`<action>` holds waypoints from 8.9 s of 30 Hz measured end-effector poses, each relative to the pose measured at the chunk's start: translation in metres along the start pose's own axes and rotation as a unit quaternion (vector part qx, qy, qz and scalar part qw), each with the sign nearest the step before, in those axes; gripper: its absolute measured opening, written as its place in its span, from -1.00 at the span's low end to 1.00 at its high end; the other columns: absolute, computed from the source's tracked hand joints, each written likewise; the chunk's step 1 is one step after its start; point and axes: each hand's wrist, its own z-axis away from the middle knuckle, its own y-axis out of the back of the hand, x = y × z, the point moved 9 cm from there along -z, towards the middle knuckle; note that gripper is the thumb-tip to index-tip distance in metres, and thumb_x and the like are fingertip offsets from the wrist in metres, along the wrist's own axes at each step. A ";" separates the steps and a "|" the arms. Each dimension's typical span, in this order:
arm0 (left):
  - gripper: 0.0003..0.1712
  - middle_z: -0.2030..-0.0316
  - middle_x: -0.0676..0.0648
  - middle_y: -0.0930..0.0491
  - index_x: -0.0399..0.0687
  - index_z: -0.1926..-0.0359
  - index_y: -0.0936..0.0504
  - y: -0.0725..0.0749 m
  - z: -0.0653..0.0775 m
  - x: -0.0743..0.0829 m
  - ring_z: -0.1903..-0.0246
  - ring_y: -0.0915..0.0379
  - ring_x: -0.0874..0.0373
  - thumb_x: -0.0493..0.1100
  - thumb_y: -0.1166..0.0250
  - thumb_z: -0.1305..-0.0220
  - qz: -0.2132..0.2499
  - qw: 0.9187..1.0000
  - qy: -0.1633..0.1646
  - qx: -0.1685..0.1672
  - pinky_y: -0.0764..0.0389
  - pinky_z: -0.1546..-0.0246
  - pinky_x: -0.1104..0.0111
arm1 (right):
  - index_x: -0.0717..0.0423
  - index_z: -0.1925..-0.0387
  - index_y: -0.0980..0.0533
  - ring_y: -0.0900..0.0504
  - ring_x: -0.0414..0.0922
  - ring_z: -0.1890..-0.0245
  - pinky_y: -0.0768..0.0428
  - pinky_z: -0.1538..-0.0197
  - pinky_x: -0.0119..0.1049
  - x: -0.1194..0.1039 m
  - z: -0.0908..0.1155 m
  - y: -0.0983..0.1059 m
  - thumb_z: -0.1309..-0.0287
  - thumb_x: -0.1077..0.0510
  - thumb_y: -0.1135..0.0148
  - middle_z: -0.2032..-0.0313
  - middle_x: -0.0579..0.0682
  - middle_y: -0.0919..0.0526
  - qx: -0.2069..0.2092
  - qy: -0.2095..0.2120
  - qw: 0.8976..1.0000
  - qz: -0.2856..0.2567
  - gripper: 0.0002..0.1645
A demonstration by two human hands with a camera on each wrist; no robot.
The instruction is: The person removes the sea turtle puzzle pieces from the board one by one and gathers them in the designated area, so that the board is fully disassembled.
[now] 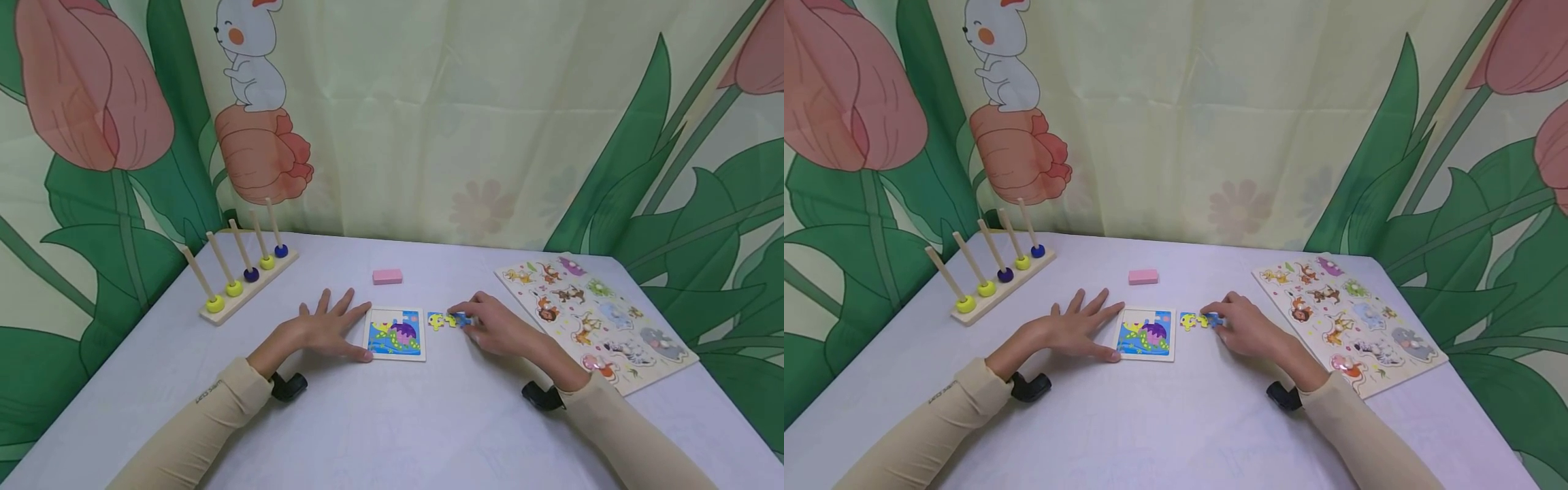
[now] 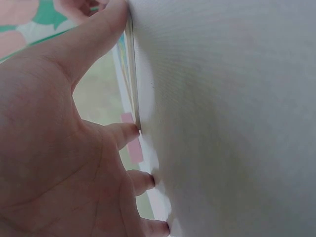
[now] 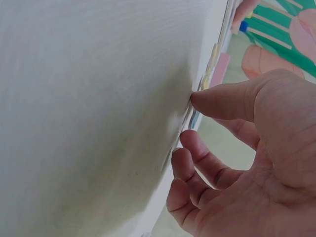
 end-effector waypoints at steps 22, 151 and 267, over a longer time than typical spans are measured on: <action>0.26 -0.75 -0.15 0.41 0.30 -0.73 0.07 0.001 -0.001 0.000 -0.67 0.63 -0.47 0.57 -0.31 -0.21 -0.006 1.000 0.002 -0.003 0.36 -0.45 -0.62 | -0.02 -0.30 -0.63 -0.41 -0.10 0.20 -0.41 0.14 -0.29 0.000 -0.002 0.000 -0.40 0.29 -0.27 0.10 0.08 -0.53 -0.011 -0.003 1.000 0.008 -0.52; 0.31 -0.74 -0.07 0.49 0.45 -0.72 0.11 -0.010 -0.019 -0.013 -0.65 0.72 -0.45 0.64 -0.32 -0.12 -0.011 1.000 0.013 -0.005 0.40 -0.43 -0.63 | -0.07 -0.37 -0.56 -0.53 -0.02 -0.16 -0.66 -0.26 -0.05 -0.065 -0.044 -0.027 -0.37 0.12 -0.40 -0.13 0.10 -0.56 -0.047 0.013 0.999 -0.022 -0.44; 0.29 -0.74 -0.06 0.49 0.45 -0.72 0.12 -0.012 -0.020 -0.014 -0.66 0.73 -0.44 0.62 -0.32 -0.14 -0.007 1.000 0.012 0.001 0.40 -0.44 -0.62 | 0.12 -0.19 -0.66 -0.45 -0.10 0.14 -0.43 0.09 -0.25 0.025 0.019 0.013 -0.32 0.28 -0.32 0.01 0.12 -0.61 0.016 0.003 1.000 -0.001 -0.59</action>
